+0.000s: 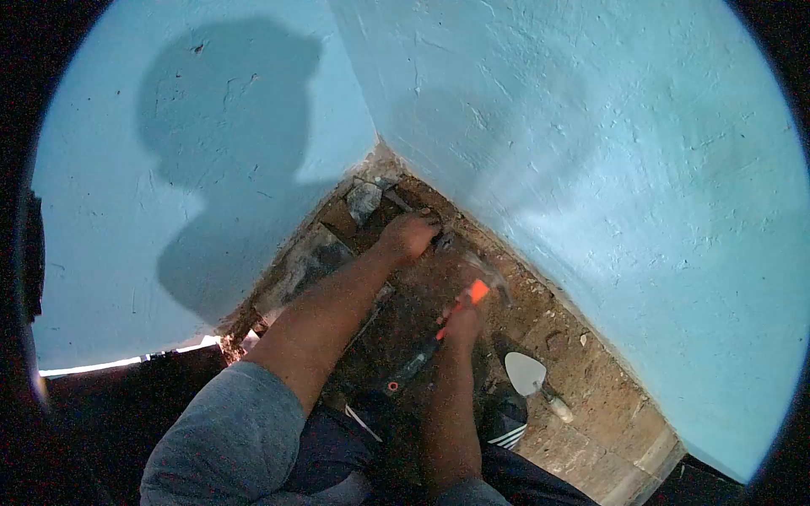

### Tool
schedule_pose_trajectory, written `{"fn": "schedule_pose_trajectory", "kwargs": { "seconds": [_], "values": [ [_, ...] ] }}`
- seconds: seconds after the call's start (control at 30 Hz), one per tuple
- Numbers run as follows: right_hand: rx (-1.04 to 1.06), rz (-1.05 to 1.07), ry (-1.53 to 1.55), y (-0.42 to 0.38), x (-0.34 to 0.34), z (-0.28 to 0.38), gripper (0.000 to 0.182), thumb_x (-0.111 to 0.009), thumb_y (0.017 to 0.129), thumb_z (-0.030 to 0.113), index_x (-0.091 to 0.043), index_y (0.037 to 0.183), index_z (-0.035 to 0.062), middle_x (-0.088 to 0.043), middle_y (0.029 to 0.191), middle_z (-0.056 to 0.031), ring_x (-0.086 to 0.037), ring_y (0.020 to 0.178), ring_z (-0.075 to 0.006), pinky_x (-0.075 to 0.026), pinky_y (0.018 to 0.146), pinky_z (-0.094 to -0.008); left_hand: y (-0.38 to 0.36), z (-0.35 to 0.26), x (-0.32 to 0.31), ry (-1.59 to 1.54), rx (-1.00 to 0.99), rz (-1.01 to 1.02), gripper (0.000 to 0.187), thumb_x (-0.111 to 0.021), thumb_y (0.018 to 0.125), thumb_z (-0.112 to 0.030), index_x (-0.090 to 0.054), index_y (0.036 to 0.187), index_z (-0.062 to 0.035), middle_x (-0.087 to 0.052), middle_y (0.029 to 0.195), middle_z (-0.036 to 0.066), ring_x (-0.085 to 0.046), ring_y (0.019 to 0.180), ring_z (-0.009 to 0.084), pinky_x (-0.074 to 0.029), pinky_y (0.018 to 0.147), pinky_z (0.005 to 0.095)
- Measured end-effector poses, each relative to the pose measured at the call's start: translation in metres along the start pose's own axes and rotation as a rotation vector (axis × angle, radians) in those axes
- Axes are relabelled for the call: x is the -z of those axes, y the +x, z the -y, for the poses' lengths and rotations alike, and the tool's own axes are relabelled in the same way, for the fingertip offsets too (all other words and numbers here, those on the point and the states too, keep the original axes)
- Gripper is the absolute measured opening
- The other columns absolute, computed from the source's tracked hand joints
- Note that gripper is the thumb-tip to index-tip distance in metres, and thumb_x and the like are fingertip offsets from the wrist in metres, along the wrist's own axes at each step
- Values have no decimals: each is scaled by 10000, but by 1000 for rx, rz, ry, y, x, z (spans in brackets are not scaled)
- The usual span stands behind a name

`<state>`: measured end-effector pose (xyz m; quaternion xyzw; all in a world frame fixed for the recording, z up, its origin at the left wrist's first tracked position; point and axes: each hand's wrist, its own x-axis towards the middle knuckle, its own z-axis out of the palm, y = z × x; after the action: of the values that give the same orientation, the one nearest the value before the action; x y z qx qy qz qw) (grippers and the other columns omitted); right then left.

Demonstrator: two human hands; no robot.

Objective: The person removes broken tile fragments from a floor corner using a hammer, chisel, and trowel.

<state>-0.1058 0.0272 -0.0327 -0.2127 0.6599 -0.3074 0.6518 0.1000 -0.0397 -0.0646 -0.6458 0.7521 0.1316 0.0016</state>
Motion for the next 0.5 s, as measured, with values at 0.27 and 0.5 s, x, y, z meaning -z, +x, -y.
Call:
{"fn": "schedule_pose_trajectory", "kwargs": {
  "seconds": [0.27,0.5],
  "values": [
    [154,-460,198,22,18,-34,302,-485,1010,314,-516,963,17,-473,648,-61,-512,514,-214,-412,469,-382,0,-12,39,60,40,213,173,-581,897,-122,-671,1024,-47,-682,997,161,-662,988,292,-549,883,447],
    [-74,-19,23,6,-9,-12,317,-528,982,347,-532,984,30,-493,667,-61,-512,544,-199,-426,501,-368,-3,9,-7,-21,-4,-101,148,-571,853,-165,-708,882,-118,-696,827,93,-684,922,255,-522,942,422]
  ]
}}
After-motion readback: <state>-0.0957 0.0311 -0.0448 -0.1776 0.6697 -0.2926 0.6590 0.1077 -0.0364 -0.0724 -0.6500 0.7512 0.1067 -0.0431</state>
